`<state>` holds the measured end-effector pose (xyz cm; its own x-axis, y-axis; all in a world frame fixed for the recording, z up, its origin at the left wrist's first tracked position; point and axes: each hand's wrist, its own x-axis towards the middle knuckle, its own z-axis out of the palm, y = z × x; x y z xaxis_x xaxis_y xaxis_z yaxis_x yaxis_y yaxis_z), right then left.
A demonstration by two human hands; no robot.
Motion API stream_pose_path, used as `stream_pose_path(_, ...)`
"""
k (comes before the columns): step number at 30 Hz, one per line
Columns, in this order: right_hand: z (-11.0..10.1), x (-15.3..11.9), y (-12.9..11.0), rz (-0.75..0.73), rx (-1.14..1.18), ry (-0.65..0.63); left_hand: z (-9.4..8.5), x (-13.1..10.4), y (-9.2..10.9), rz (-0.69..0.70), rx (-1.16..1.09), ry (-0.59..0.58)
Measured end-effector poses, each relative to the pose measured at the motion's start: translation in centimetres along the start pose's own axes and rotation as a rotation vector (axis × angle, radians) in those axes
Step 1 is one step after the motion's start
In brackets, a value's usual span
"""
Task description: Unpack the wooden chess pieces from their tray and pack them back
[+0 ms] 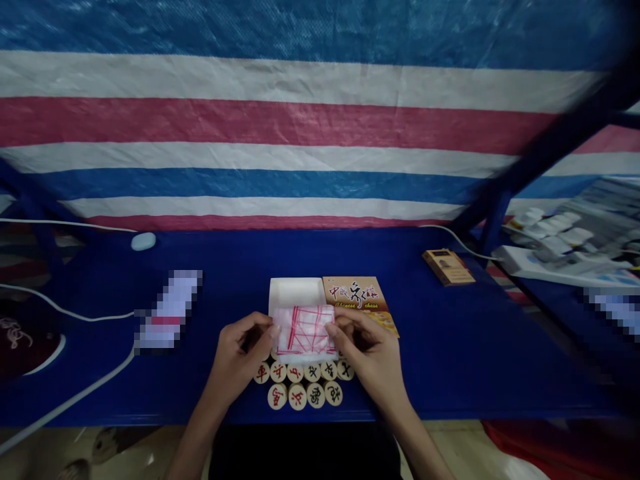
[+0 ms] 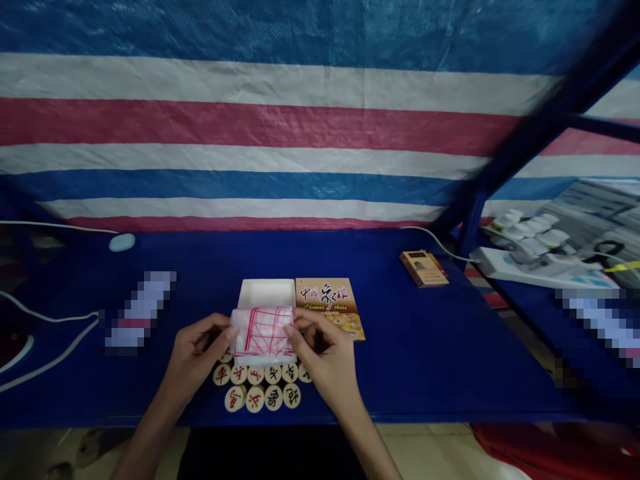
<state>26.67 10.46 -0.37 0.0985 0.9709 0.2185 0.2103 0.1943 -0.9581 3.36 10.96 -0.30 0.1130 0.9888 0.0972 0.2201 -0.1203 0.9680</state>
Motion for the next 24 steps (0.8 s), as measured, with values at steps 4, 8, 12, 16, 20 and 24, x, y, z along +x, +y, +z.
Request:
stream_pose_path(4,-0.1,0.1,-0.1,-0.045,-0.082,-0.006,0.0,0.0,0.1,0.023,0.008,-0.017)
stream_pose_path(8,-0.1,0.2,-0.6,-0.136,-0.134,-0.01,0.0,0.0,0.4,0.043,0.016,0.001)
stream_pose_path(12,-0.1,0.0,-0.8,-0.131,-0.12,0.002,0.0,-0.1,0.8,0.067,0.035,0.062)
stream_pose_path(16,-0.5,-0.4,-1.0,-0.142,-0.065,-0.041,-0.2,-0.3,1.1,0.082,0.002,0.058)
stream_pose_path(20,-0.7,-0.4,-1.4,-0.224,-0.082,-0.081,-0.4,-0.4,1.0,0.149,-0.002,0.052)
stream_pose_path(24,-0.2,-0.3,-1.3,-0.279,-0.139,-0.047,-0.3,-0.2,0.8,0.227,0.084,0.087)
